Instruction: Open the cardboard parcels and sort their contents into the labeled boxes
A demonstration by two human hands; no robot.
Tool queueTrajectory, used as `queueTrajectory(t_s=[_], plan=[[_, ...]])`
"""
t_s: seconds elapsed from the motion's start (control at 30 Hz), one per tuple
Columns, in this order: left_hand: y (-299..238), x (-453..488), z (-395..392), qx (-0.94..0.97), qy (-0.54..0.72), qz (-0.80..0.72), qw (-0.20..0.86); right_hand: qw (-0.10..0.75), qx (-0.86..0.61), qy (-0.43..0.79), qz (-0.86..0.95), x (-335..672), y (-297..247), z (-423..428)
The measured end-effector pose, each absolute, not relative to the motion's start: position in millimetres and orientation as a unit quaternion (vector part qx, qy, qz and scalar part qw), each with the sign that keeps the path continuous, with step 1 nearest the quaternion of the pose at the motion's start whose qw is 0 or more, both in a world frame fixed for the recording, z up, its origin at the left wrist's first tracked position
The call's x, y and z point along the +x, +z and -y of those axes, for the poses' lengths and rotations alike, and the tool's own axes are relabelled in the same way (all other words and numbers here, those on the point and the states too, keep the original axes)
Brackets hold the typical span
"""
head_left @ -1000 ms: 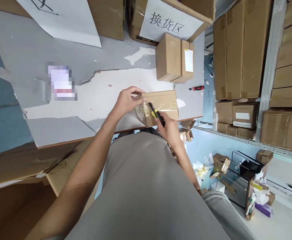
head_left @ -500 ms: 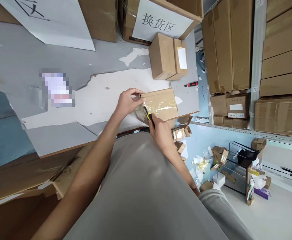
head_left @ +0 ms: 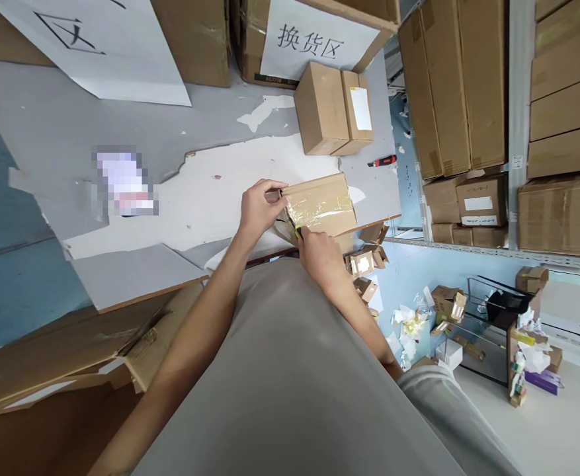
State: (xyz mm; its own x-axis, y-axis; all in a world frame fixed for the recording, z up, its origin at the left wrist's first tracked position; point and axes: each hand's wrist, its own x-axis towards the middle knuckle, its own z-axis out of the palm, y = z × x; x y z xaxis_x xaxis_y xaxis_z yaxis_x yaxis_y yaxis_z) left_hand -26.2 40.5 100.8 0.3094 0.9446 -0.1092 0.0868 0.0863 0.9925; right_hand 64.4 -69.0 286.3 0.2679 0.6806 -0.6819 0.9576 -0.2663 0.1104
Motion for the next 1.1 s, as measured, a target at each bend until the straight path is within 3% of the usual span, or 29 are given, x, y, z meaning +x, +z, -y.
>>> queueTrajectory(t_s=[0.37,0.47,0.67,0.8,1.1], plan=[[104.9,-23.8,-38.2,0.551,0.389,-0.489,0.553,0.247,0.713,-0.309,-0.579,73.2,284.5,94.1],[106.0,-23.6,-33.1,0.540,0.398,-0.498,0.550,0.167,0.719,-0.325,-0.592,93.1,285.2,104.0],[110.1,-18.5,-19.4,0.511,0.421,-0.538,0.522,-0.083,0.805,-0.270,-0.521,175.1,268.1,119.5],[116.0,-9.2,-3.1,0.503,0.433,-0.566,0.489,-0.155,0.828,-0.247,-0.478,230.7,246.7,119.8],[118.0,28.1,8.5,0.522,0.417,-0.636,0.385,-0.064,0.786,-0.314,-0.528,265.1,235.5,94.8]])
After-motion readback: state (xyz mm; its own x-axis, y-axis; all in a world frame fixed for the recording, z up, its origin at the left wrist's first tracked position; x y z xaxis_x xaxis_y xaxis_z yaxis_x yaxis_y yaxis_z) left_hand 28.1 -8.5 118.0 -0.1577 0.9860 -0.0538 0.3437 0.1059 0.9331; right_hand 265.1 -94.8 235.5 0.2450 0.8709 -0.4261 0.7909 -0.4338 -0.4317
